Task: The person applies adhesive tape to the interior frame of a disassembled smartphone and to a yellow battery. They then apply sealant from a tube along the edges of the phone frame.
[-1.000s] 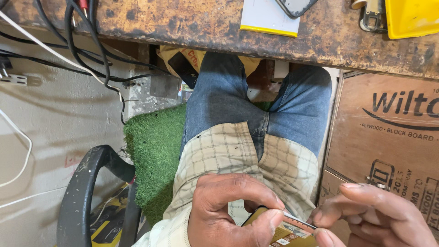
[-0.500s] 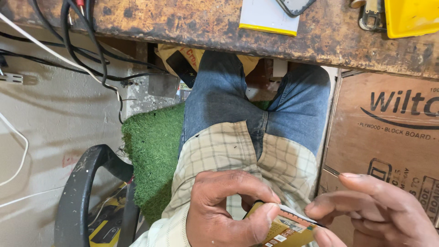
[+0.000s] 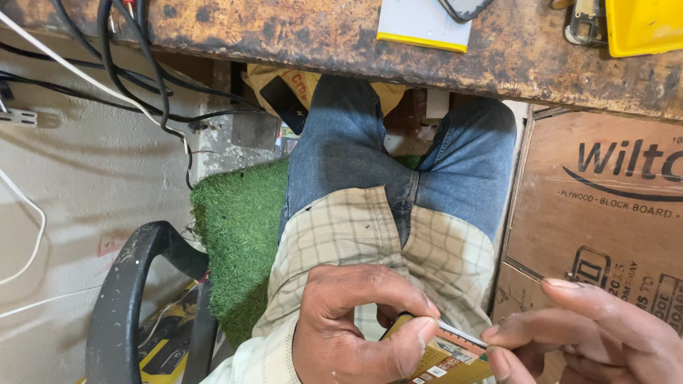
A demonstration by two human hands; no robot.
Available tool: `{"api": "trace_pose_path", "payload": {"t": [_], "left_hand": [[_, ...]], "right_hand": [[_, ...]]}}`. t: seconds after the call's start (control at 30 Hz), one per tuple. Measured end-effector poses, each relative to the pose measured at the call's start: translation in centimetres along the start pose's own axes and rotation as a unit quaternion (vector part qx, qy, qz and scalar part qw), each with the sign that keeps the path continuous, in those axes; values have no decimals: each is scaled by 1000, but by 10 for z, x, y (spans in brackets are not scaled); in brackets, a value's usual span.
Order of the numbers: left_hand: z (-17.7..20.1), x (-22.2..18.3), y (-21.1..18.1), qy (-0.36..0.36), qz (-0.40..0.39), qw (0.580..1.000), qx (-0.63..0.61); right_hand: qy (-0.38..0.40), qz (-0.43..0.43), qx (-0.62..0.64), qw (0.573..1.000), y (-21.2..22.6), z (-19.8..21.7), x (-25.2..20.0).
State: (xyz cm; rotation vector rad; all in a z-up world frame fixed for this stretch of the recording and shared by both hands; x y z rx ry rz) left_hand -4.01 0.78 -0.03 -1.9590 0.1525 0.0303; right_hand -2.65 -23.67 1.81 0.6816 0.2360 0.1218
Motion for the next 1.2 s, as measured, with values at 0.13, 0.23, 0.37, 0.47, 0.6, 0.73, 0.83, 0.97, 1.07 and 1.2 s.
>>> {"api": "trace_pose_path", "payload": {"t": [0.13,0.23,0.37,0.47,0.6,0.73,0.83,0.97,1.07,1.2], "left_hand": [[1,-1,0,12,-6,1000,1],[1,-2,1,18,-8,1000,-15],[1,-4,3,24,-3,999,-32],[2,-3,5,26,-3,999,-28],[3,-4,9,10,26,999,-30],[3,-1,11,11,50,996,-79],[6,1,9,-2,46,994,-99],[3,2,10,19,54,998,-33],[-1,0,8,60,37,997,-18],[0,2,2,108,-3,994,-15]], "right_hand": [[0,-16,4,1000,-3,1,-2],[1,-11,-1,1000,2,1,-1],[3,5,2,1000,13,1,-2],[1,3,26,1000,17,-2,-2],[9,3,-2,1000,16,-3,1],[7,-40,-62,997,6,-3,2],[6,21,9,1000,18,-5,6],[-3,22,-2,1000,25,-4,9],[0,5,-27,1000,26,-3,8],[-7,-4,10,1000,28,-3,4]]}}
Point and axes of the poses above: each hand's wrist, its own x-axis towards the middle knuckle, its own z-axis out of the back of the hand, y = z × x, the point moved 9 cm from there along x, towards the middle knuckle, and after that the axes turned 6 degrees about -x, right-handed, at the moved point
